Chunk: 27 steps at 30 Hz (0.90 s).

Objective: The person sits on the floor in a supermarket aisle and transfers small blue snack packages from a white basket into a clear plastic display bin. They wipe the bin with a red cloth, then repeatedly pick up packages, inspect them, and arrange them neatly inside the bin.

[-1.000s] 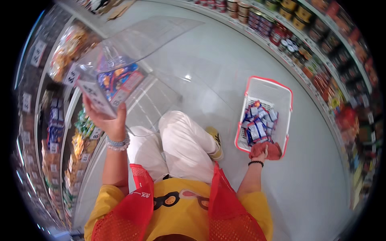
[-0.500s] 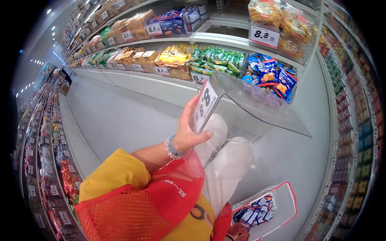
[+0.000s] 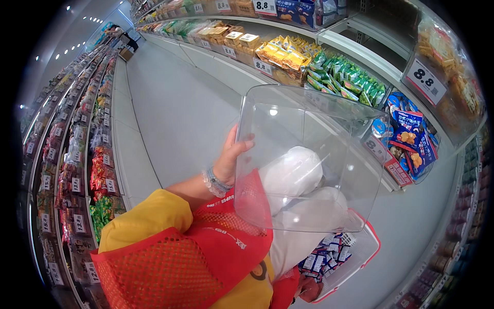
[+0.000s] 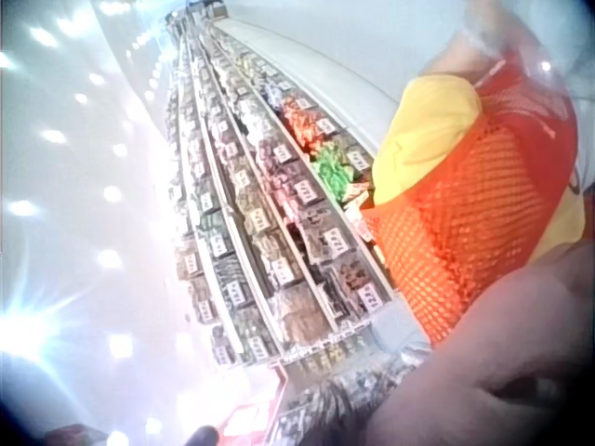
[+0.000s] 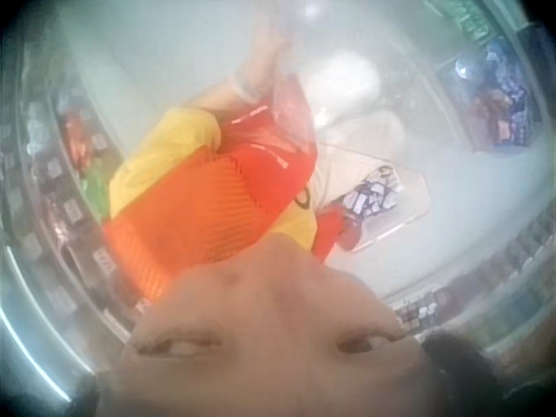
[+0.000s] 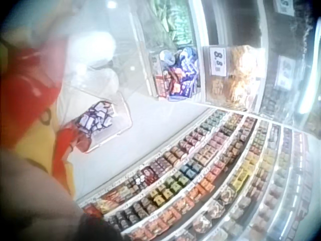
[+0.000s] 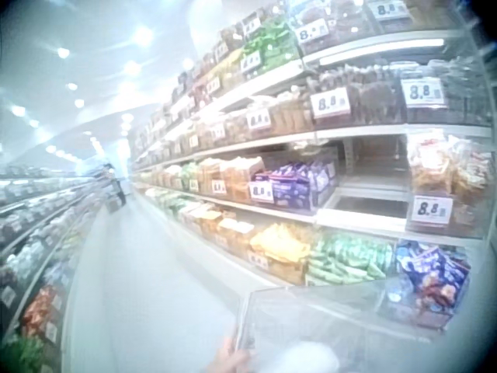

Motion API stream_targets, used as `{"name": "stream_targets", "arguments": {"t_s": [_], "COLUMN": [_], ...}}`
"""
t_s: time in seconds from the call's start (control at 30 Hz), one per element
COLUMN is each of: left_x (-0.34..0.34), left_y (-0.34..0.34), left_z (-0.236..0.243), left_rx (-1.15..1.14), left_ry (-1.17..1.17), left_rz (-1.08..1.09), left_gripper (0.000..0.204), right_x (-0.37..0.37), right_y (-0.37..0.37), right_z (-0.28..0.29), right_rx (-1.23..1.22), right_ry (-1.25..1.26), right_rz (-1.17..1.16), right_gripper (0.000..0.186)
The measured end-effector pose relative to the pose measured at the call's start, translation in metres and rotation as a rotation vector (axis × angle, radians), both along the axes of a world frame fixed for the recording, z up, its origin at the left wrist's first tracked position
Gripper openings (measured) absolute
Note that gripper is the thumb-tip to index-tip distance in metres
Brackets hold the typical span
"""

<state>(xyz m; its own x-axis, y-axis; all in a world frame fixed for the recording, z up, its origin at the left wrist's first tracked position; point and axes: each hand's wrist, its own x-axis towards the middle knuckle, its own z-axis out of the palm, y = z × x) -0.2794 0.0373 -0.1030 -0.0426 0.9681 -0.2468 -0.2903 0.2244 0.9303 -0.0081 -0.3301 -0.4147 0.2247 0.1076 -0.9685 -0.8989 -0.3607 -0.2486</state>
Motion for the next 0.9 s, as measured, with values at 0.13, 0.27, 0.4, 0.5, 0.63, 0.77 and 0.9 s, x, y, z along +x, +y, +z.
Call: {"name": "stream_targets", "arguments": {"t_s": [0.13,0.27,0.4,0.5,0.63,0.77,0.9], "left_x": [-0.023,-0.012,-0.004,0.006,0.015,0.020,0.033], "left_y": [-0.005,-0.008,-0.013,-0.016,-0.012,-0.012,-0.014], "left_z": [-0.043,-0.052,-0.071,-0.068,-0.049,-0.036,-0.037], "left_rx": [-0.179,-0.393,-0.549,-0.546,-0.620,-0.522,-0.485], "left_ry": [-0.095,-0.206,-0.189,-0.251,-0.236,-0.271,-0.233], "left_rz": [-0.025,-0.038,-0.093,-0.109,-0.074,-0.039,-0.091], "left_gripper": [0.084,0.092,0.096,0.098,0.091,0.062,0.068], "right_x": [0.010,0.022,0.024,0.020,0.019,0.049,0.017], "right_y": [0.020,0.032,0.029,0.028,0.030,0.087,0.167], "right_z": [0.008,0.023,0.039,0.067,0.118,0.167,0.243], "right_rx": [-0.015,-0.026,-0.062,-0.170,-0.387,0.165,0.561], "right_ry": [-0.018,-0.054,-0.097,-0.154,-0.426,-0.905,-0.779], "right_rz": [0.045,0.051,-0.011,-0.084,-0.315,-0.372,0.050], "right_gripper": [0.026,0.026,0.026,0.026,0.026,0.034,0.042]}}
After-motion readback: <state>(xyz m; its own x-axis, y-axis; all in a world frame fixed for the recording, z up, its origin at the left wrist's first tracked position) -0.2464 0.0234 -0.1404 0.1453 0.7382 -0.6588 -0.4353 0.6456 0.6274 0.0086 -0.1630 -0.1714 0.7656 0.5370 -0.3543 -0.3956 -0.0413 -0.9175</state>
